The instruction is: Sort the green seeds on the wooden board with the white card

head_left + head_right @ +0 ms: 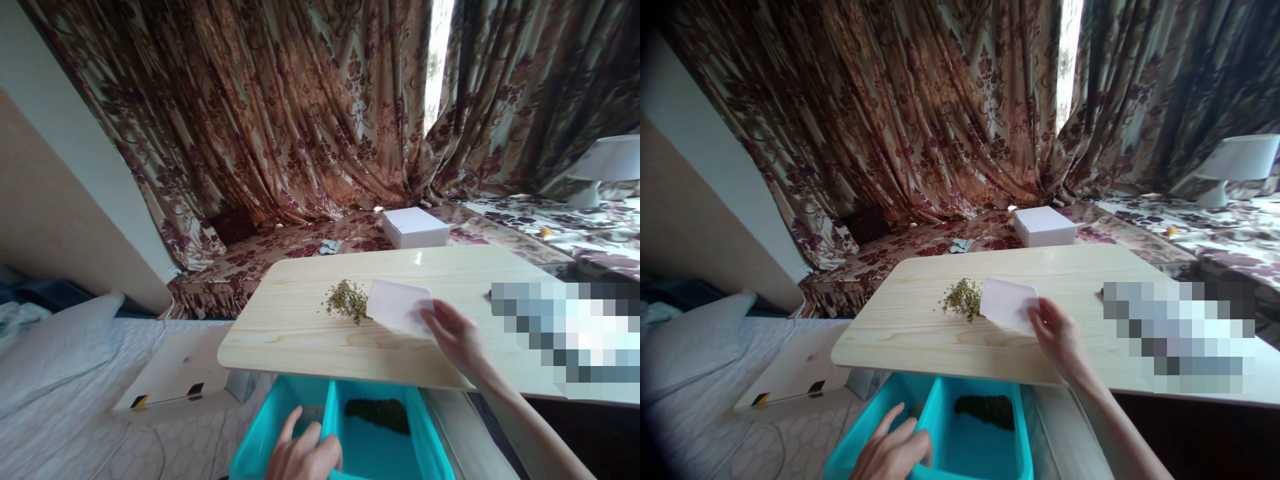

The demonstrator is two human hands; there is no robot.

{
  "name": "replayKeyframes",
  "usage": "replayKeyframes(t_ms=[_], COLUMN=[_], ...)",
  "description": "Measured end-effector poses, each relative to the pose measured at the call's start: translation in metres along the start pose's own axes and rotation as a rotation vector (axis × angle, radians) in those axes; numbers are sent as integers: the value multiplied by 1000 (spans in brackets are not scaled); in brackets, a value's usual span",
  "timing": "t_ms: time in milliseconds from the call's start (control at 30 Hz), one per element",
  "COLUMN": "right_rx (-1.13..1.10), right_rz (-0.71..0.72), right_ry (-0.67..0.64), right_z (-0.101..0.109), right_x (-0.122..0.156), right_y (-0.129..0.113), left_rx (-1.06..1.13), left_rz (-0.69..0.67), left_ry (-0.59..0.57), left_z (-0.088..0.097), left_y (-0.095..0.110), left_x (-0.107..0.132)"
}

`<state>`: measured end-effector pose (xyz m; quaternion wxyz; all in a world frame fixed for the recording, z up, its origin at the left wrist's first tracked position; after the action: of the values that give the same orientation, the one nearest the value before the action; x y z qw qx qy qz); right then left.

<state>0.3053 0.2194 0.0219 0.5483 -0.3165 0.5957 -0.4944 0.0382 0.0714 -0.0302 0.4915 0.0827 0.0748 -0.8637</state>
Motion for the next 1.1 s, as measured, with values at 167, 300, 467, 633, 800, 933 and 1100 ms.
replayKeyframes(t_ms=[167, 300, 467, 633, 800, 933, 1100], right_rx=[-59, -59, -48, -48, -41, -40, -39], right_rz=[-5, -8, -14, -31, -59, -55, -67], right_ry=[-30, 1, 3, -9, 14, 14, 4], right_z=[-3, 4, 9, 9, 12, 12, 8], right_x=[5, 4, 7, 12, 13, 13, 12], right_y=[-9, -8, -4, -6, -8, -7, -3], left_rx=[31, -7, -18, -9, -12, 7, 34], left_rz=[26, 35, 41, 35, 21, 25, 29], left_ry=[-8, -93, -106, -106, -112, -96, -84], left_z=[4, 5, 9, 9, 7, 6, 4], left_y=[-1, 1, 2, 2, 2, 0, -2], left_x=[-1, -4, -5, -5, -4, -2, -2])
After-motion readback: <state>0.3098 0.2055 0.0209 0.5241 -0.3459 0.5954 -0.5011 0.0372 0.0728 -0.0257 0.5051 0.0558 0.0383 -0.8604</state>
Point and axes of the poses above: each hand's wrist, its own x-axis away from the middle knuckle, its own z-axis out of the back of the hand, y = z × x, the point moved 10 cm from there along -x, towards the middle knuckle, and after that the axes turned 7 degrees about -x, right-handed, at the moved point
